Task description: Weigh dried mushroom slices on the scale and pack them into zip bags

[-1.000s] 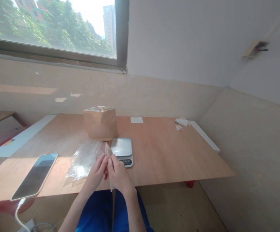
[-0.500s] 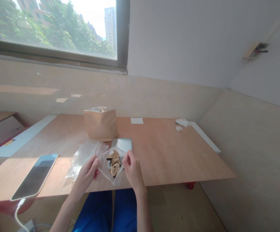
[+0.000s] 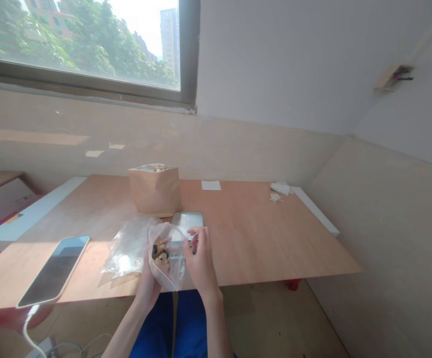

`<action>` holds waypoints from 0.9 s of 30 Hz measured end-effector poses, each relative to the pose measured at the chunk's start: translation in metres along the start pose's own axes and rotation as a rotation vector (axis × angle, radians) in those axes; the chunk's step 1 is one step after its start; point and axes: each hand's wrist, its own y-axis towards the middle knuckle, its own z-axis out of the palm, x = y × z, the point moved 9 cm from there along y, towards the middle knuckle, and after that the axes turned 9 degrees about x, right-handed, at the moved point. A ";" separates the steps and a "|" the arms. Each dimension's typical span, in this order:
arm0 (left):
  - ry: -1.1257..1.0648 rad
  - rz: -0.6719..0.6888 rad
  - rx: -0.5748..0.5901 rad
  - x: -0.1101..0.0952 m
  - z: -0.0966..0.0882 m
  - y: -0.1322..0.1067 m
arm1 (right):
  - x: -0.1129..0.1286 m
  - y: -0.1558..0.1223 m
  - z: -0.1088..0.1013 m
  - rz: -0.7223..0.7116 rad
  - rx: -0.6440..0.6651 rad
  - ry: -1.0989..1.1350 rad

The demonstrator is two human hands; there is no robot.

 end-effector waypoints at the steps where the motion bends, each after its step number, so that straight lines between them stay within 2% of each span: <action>1: 0.057 0.013 -0.012 -0.002 -0.003 0.002 | 0.003 0.000 -0.001 -0.008 -0.001 0.018; 4: 0.194 0.040 -0.088 -0.006 -0.014 0.006 | 0.007 0.001 0.012 0.022 0.139 0.108; 7: 0.341 0.073 -0.133 -0.010 -0.020 0.005 | 0.000 0.000 0.031 0.094 0.259 0.174; 12: 0.712 0.162 -0.055 -0.025 -0.007 0.002 | -0.010 0.000 0.057 0.083 0.362 0.307; 15: 0.831 0.166 -0.067 -0.030 -0.006 0.001 | -0.023 0.001 0.066 0.111 0.359 0.370; 18: 0.878 0.134 -0.147 -0.032 -0.016 0.002 | -0.040 -0.001 0.073 0.176 0.330 0.467; 21: 0.880 0.173 -0.261 -0.040 -0.026 0.002 | -0.056 -0.003 0.081 0.237 0.294 0.559; 23: 0.864 0.218 -0.324 -0.047 -0.029 0.002 | -0.061 -0.004 0.086 0.255 0.269 0.570; 27: 0.800 0.261 -0.363 -0.051 -0.030 0.003 | -0.059 -0.007 0.100 0.279 0.285 0.576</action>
